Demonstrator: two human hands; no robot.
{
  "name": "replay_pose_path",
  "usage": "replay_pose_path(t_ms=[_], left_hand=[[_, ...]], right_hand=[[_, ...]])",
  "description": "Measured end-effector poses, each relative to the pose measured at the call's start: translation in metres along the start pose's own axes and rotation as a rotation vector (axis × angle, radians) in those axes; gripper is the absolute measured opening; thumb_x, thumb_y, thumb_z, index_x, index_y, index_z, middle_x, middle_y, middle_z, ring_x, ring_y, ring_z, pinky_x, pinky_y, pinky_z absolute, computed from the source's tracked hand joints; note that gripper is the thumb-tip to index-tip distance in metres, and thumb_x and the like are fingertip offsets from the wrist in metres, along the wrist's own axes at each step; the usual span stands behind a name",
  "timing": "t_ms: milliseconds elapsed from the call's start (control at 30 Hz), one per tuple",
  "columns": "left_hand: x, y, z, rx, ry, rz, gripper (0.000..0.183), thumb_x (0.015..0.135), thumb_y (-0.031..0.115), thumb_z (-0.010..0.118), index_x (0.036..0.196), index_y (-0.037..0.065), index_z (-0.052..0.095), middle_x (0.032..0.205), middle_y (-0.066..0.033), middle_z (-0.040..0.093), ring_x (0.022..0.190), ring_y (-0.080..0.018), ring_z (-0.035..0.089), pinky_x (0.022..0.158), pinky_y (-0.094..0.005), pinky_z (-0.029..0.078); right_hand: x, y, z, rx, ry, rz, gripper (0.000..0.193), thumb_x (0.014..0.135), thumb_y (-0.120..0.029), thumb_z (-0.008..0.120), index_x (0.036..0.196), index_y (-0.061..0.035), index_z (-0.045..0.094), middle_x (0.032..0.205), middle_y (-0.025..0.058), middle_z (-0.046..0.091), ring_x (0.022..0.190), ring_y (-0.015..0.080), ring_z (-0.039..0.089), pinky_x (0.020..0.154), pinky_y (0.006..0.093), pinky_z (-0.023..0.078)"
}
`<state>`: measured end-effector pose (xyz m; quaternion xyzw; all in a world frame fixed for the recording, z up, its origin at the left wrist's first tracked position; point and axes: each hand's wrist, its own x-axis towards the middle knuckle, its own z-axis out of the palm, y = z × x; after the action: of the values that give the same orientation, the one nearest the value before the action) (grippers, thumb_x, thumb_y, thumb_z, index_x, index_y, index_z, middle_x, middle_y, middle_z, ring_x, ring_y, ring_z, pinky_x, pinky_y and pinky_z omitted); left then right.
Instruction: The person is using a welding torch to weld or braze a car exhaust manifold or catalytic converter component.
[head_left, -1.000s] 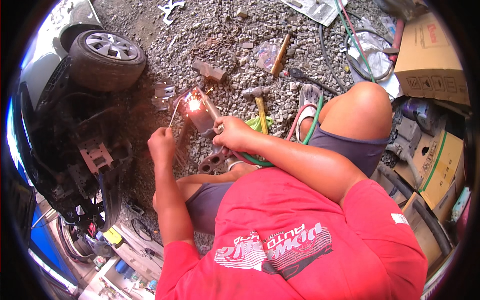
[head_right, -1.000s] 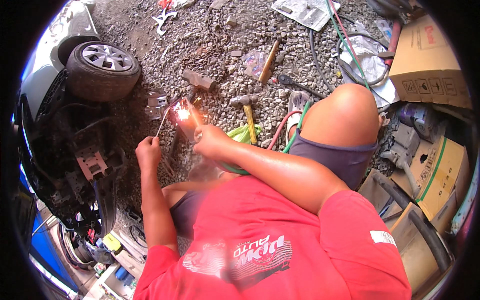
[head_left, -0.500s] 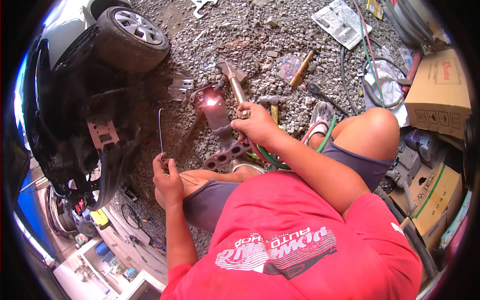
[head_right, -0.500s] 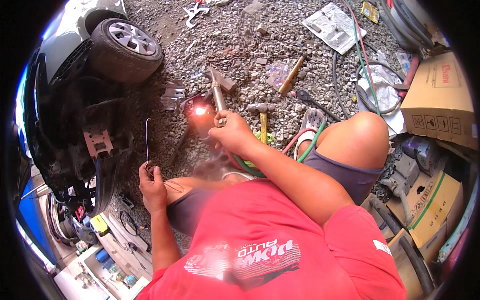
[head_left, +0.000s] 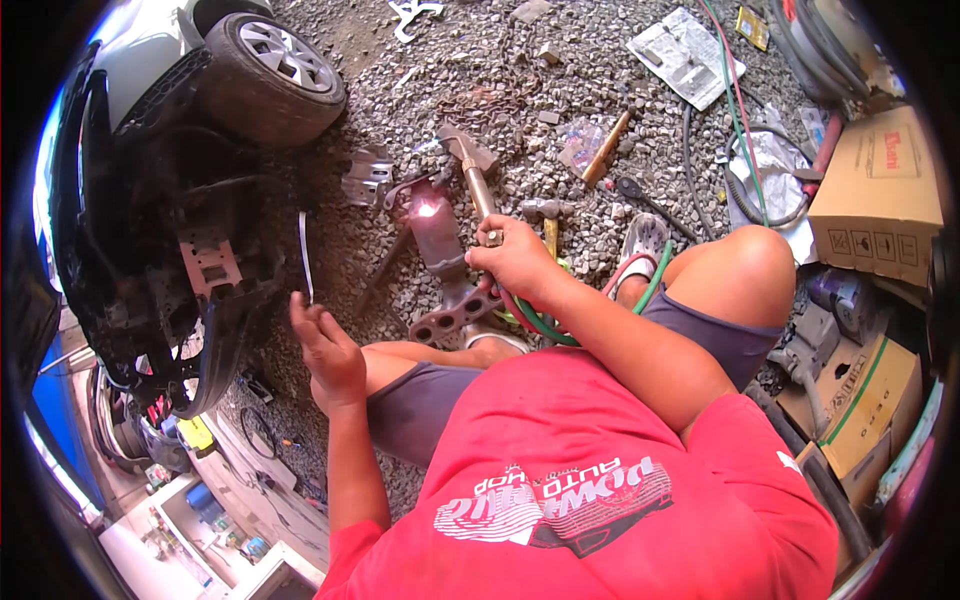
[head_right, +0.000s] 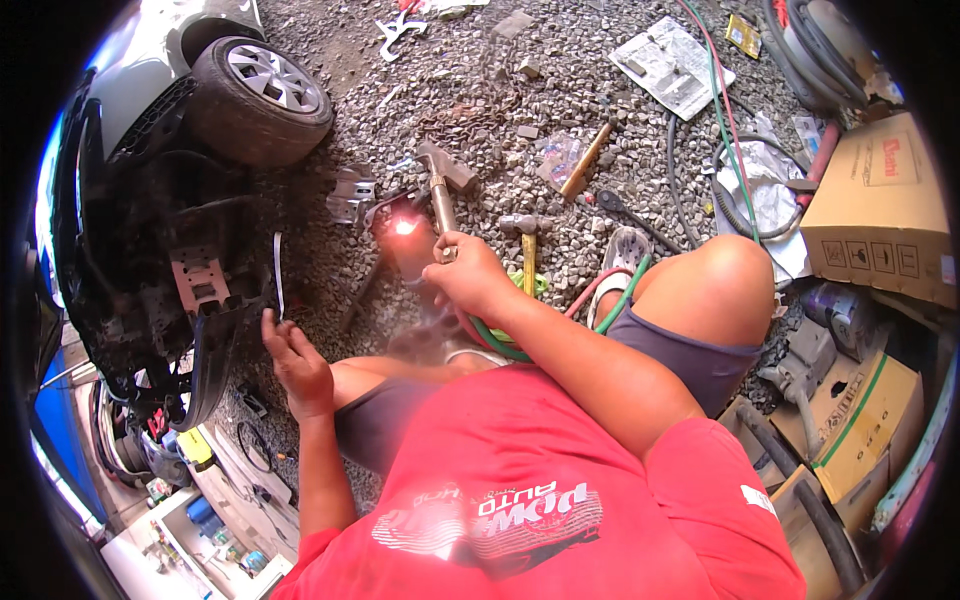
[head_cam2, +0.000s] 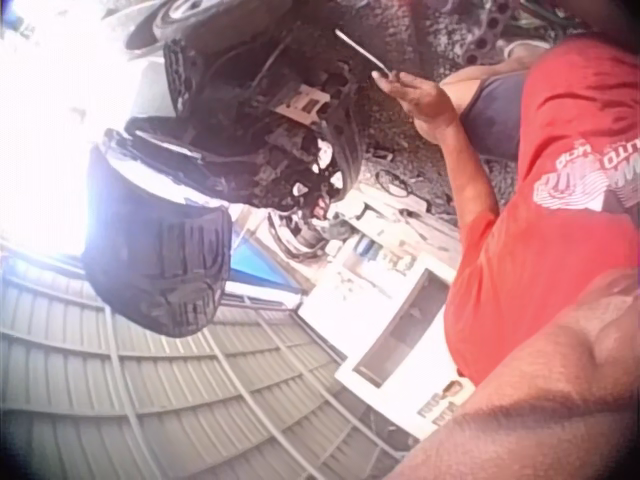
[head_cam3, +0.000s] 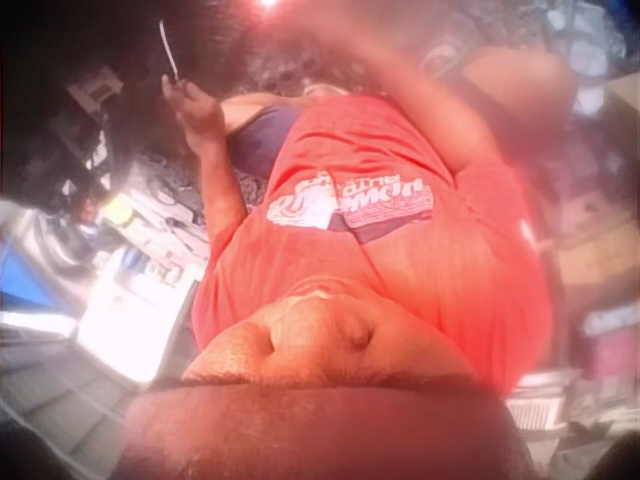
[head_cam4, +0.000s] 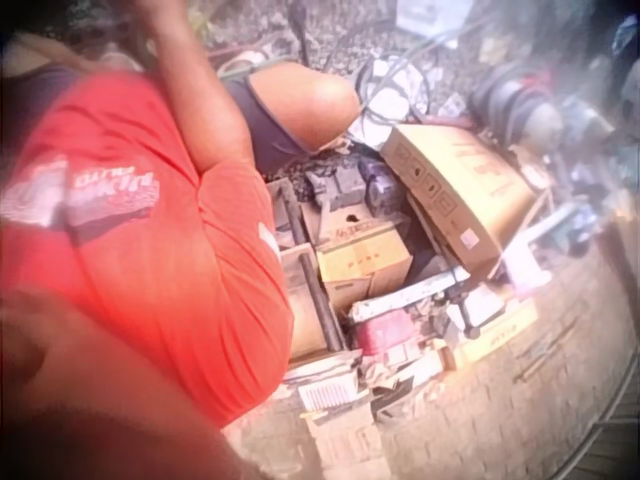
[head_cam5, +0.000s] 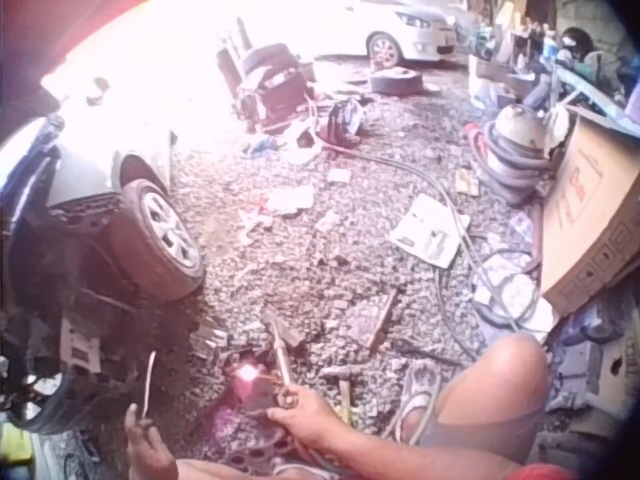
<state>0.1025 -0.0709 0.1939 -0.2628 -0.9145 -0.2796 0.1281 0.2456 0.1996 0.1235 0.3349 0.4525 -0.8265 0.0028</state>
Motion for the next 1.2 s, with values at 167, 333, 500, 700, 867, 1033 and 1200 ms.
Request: replay_pose_path(t_ms=[167,333,500,700,867,1033,1200], left_hand=[[-0.009,-0.018,0.000,0.195,-0.249,-0.005,0.035,0.108,0.007,0.057,0.142,0.000,0.062,0.129,-0.0261,0.074,0.120,-0.0383,0.073,0.097,-0.0415,0.058],[0.033,-0.009,0.029,-0.179,-0.337,-0.398,0.027,0.109,0.017,0.059,0.128,0.001,0.069,0.102,-0.0151,0.077,0.082,-0.0203,0.075,0.069,-0.0358,0.059],[0.049,-0.027,0.078,-0.483,-0.348,-0.695,0.024,0.110,0.019,0.058,0.121,0.003,0.072,0.080,-0.0042,0.069,0.055,-0.0097,0.062,0.048,-0.0308,0.048],[0.040,-0.075,0.110,-0.394,-0.284,-0.696,0.025,0.110,0.020,0.057,0.122,0.004,0.072,0.083,0.0000,0.064,0.059,-0.0087,0.062,0.049,-0.0269,0.049],[0.033,-0.087,0.131,-0.435,-0.260,-0.845,0.027,0.109,0.023,0.059,0.120,0.003,0.074,0.080,-0.0013,0.064,0.059,-0.0102,0.064,0.049,-0.0281,0.049],[0.034,-0.102,0.140,-0.416,-0.245,-0.883,0.028,0.107,0.025,0.062,0.111,0.001,0.076,0.069,-0.0094,0.070,0.052,-0.0159,0.064,0.048,-0.0335,0.050],[0.036,-0.098,0.147,-0.444,-0.239,-0.861,0.027,0.107,0.024,0.062,0.111,0.001,0.076,0.068,-0.0097,0.069,0.051,-0.0170,0.065,0.048,-0.0355,0.051]], right_hand=[[-0.001,0.000,0.001,0.035,-0.037,0.016,0.019,0.090,-0.005,0.075,0.098,-0.0075,0.057,0.079,0.0047,0.065,0.056,0.0160,0.067,0.049,0.0332,0.054],[0.003,0.004,0.008,0.034,-0.055,0.055,0.021,0.091,-0.006,0.076,0.098,-0.0089,0.056,0.082,0.0070,0.069,0.056,0.0159,0.067,0.049,0.0325,0.052],[0.007,0.009,0.007,0.165,-0.130,0.107,0.024,0.093,-0.008,0.077,0.100,-0.0112,0.054,0.088,0.0123,0.075,0.058,0.0160,0.068,0.051,0.0324,0.053],[0.010,0.010,0.012,0.208,-0.199,0.157,0.030,0.092,-0.007,0.078,0.105,-0.0131,0.052,0.085,0.0095,0.072,0.056,0.0152,0.064,0.047,0.0297,0.050],[0.015,0.021,0.002,0.205,-0.175,0.194,0.028,0.094,-0.008,0.077,0.107,-0.0121,0.053,0.090,0.0127,0.073,0.060,0.0168,0.064,0.051,0.0311,0.051],[0.013,0.026,0.007,0.106,-0.157,0.207,0.026,0.096,-0.016,0.077,0.112,-0.0071,0.058,0.094,0.0146,0.077,0.061,0.0124,0.065,0.052,0.0256,0.052],[0.016,0.030,0.003,0.089,-0.149,0.202,0.026,0.096,-0.014,0.077,0.112,-0.0063,0.058,0.094,0.0150,0.076,0.061,0.0132,0.065,0.052,0.0254,0.052]])
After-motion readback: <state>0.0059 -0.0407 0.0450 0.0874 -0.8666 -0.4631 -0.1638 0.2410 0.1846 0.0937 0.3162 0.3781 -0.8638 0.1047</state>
